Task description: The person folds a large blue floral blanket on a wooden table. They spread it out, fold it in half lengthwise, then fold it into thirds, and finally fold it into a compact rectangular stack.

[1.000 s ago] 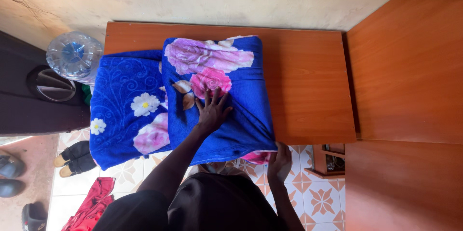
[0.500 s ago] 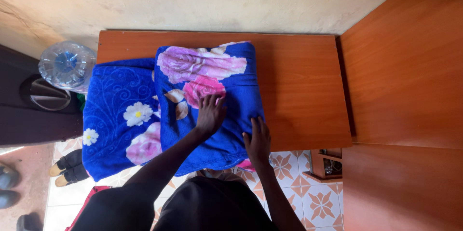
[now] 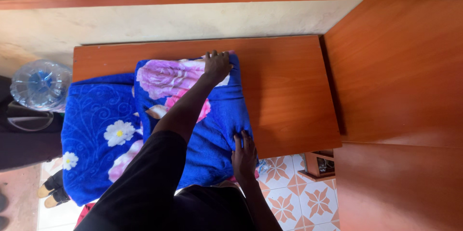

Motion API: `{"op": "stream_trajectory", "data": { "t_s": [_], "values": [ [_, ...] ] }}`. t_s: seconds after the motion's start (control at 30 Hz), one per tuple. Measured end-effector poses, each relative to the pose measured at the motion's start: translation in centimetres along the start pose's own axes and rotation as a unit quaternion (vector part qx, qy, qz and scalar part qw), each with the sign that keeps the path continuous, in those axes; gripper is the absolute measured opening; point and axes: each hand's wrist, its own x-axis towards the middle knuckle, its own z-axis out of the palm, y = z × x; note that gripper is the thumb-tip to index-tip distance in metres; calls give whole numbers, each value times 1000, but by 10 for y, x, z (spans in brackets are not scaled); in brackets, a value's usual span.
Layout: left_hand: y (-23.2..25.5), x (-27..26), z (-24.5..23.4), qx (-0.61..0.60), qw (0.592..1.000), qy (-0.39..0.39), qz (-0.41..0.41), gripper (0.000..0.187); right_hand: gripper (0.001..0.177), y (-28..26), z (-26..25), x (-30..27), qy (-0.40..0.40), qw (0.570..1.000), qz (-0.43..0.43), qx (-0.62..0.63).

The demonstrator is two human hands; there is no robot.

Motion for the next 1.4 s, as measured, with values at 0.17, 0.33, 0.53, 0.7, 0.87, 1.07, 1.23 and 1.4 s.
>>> {"op": "stream_trajectory", "data": {
  "t_s": [0.17, 0.33, 0.53, 0.7, 0.87, 1.07, 1.23, 1.4],
  "values": [
    [-10, 35, -11, -11, 999, 43, 9, 15, 63, -1, -3, -2, 7, 1000, -2, -11],
    [-33, 68, -29, -129, 981, 91, -115, 19, 57, 1, -2, -1, 19, 1000, -12, -9],
    [-7, 17, -2, -231, 965, 122, 19, 57, 59, 2, -1, -1, 31, 999, -25, -8],
    [43, -107, -4, -53, 948, 26, 313, 71, 59, 0, -3, -1, 21, 999, -18, -16],
    [15, -88, -30, 37, 987, 31, 155, 83, 59, 2, -2, -1, 27, 999, -32, -12],
    [-30, -40, -45, -111, 990, 66, -52, 70, 58, 3, 1, 1, 33, 999, -24, 11],
    [-5, -176, -52, -88, 992, 91, 10, 69, 48, 8, 2, 1, 32, 999, -28, 21],
    [-26, -306, -90, -60, 993, 65, -84, 76, 29, 31, 13, 12, 87, 992, 1, 91]
  ]
}}
